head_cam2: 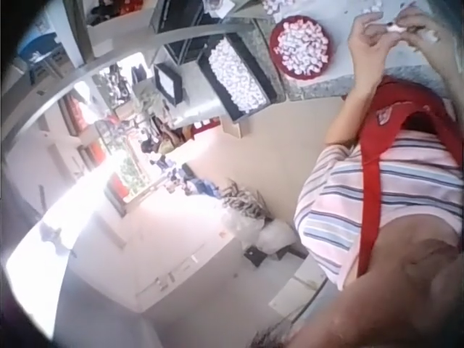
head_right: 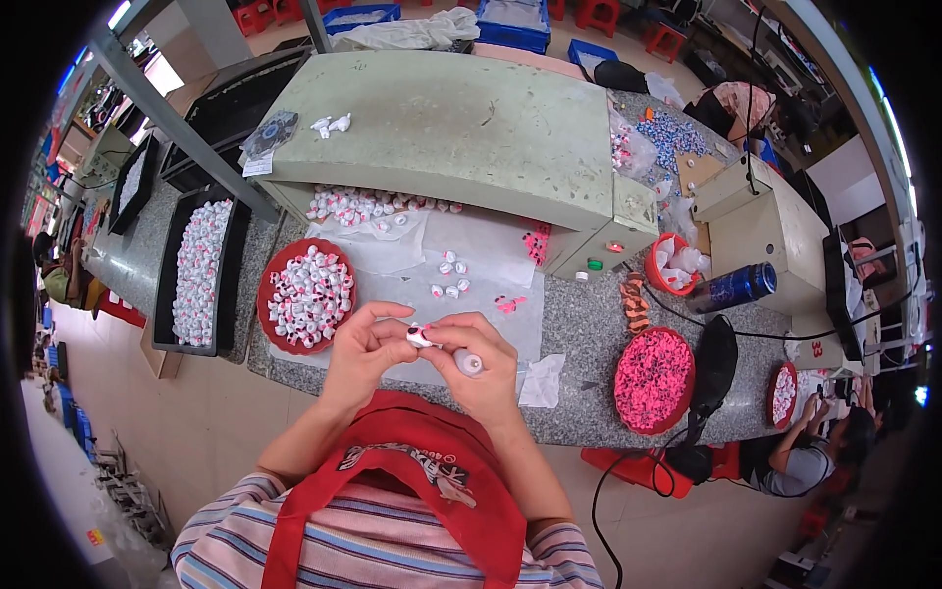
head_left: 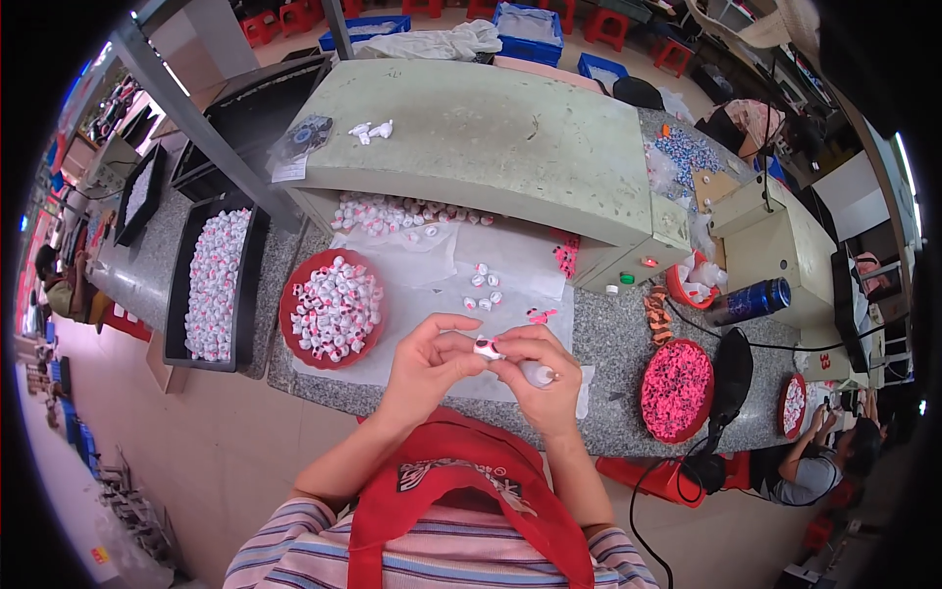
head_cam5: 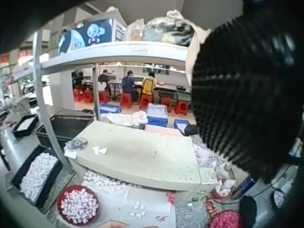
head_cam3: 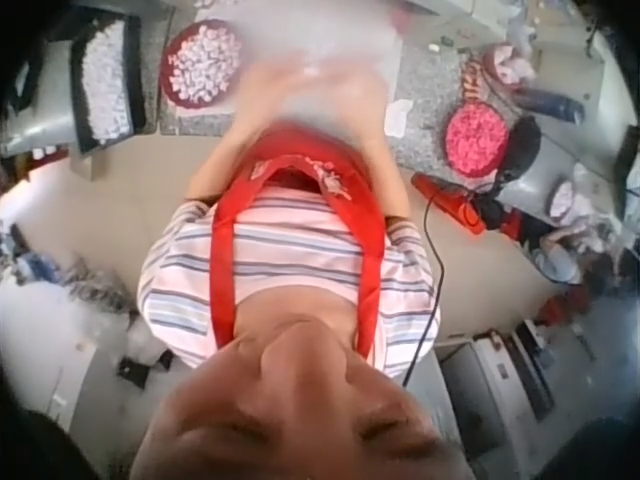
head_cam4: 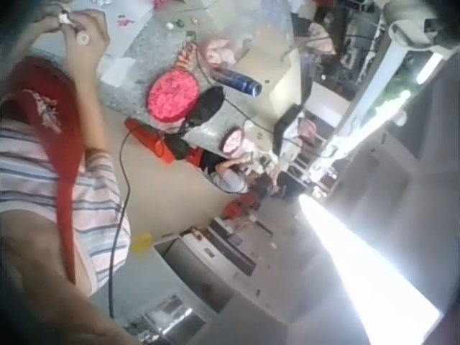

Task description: Assembling small ceramic components by applying a substance from a squeeze bottle.

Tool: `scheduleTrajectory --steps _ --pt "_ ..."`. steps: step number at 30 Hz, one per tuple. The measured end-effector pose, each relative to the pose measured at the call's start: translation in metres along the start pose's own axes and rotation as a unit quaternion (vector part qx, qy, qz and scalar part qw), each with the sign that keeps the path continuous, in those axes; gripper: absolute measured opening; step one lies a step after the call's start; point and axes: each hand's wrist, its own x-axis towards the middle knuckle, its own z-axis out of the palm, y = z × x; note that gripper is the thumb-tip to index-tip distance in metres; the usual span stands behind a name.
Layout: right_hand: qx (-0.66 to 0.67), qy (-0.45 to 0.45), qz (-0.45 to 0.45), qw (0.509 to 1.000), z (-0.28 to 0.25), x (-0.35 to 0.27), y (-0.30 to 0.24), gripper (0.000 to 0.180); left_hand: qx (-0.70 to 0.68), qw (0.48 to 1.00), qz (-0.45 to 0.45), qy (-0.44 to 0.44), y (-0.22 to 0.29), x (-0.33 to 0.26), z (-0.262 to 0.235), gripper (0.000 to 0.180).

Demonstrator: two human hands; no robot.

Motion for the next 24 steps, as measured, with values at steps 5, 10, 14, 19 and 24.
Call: scheduleTrajectory --steps 5,10,14,19,24 --pt "0.092 -0.074 0.081 0.990 -0.008 0.002 -0.006 0.019 0.118 0.992 0.038 -0.012 0.007 -0.011 0.003 0.028" --pt "0.182 -0.080 0.230 0.953 0.001 0.004 0.002 0.011 0.119 0.992 0.028 0.043 -0.002 -0.010 -0.005 0.025" --pt "0.207 -0.069 0.250 0.943 0.022 0.004 0.030 0.011 0.109 0.991 0.010 0.080 -0.021 0.000 -0.027 0.023" --pt "0.110 -0.039 0.317 0.941 0.058 -0.010 0.103 0.014 0.348 0.915 0.006 0.202 -0.071 0.018 -0.123 0.022" --pt "0.045 -0.022 0.363 0.930 0.042 -0.006 0.125 0.018 0.672 0.674 0.037 0.306 -0.059 0.047 -0.197 0.034"
